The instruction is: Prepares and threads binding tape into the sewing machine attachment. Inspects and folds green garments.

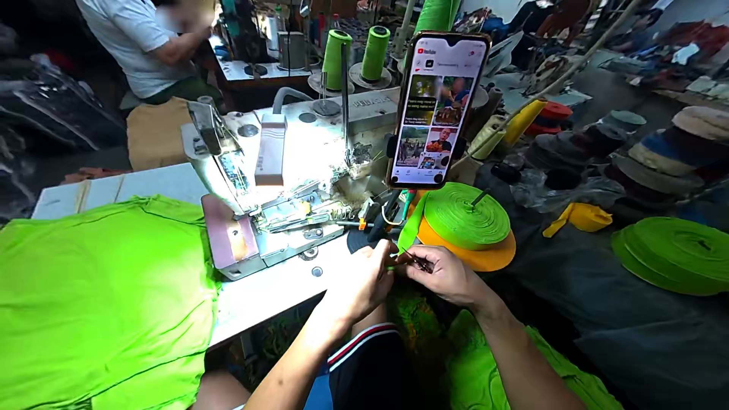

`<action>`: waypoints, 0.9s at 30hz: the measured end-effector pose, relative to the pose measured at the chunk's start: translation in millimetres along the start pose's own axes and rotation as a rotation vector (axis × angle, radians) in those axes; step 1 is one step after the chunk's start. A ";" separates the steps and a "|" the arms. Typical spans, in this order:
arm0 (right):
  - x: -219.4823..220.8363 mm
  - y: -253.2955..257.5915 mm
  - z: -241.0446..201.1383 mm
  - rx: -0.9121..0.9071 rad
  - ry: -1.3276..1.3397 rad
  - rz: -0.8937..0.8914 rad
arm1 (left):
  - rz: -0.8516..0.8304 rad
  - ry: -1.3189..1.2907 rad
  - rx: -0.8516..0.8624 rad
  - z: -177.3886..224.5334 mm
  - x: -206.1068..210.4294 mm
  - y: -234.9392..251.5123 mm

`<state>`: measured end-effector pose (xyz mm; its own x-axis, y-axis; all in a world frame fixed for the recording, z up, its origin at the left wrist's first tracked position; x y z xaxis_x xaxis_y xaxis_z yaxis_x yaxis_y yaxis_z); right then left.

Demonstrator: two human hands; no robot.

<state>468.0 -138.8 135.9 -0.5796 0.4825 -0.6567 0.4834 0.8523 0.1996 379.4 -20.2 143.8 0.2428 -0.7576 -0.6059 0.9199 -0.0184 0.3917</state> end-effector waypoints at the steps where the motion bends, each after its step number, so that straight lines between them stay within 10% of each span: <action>1: -1.3 0.2 0.4 0.004 -0.009 0.007 | 0.017 -0.004 0.009 -1.1 -0.1 -0.4; 12: -29.9 3.9 9.5 0.134 0.109 0.355 | 0.218 -0.086 0.001 -27.2 -26.2 4.7; 27: -50.0 27.9 9.1 0.199 -0.375 0.816 | 0.291 0.021 -0.078 -39.2 -57.0 64.5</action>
<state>516.5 -140.9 167.7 0.2248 0.7925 -0.5669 0.7731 0.2091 0.5989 436.9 47.4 176.5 0.5054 -0.7098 -0.4907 0.8314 0.2483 0.4971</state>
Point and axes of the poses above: each hand's wrist, its own y-axis towards the middle knuckle, its own x-axis out of the palm, z = x × y, the point moved 8 cm from there along y, towards the middle knuckle, and after that the axes turned 7 degrees about -y, right-handed, at the moved point
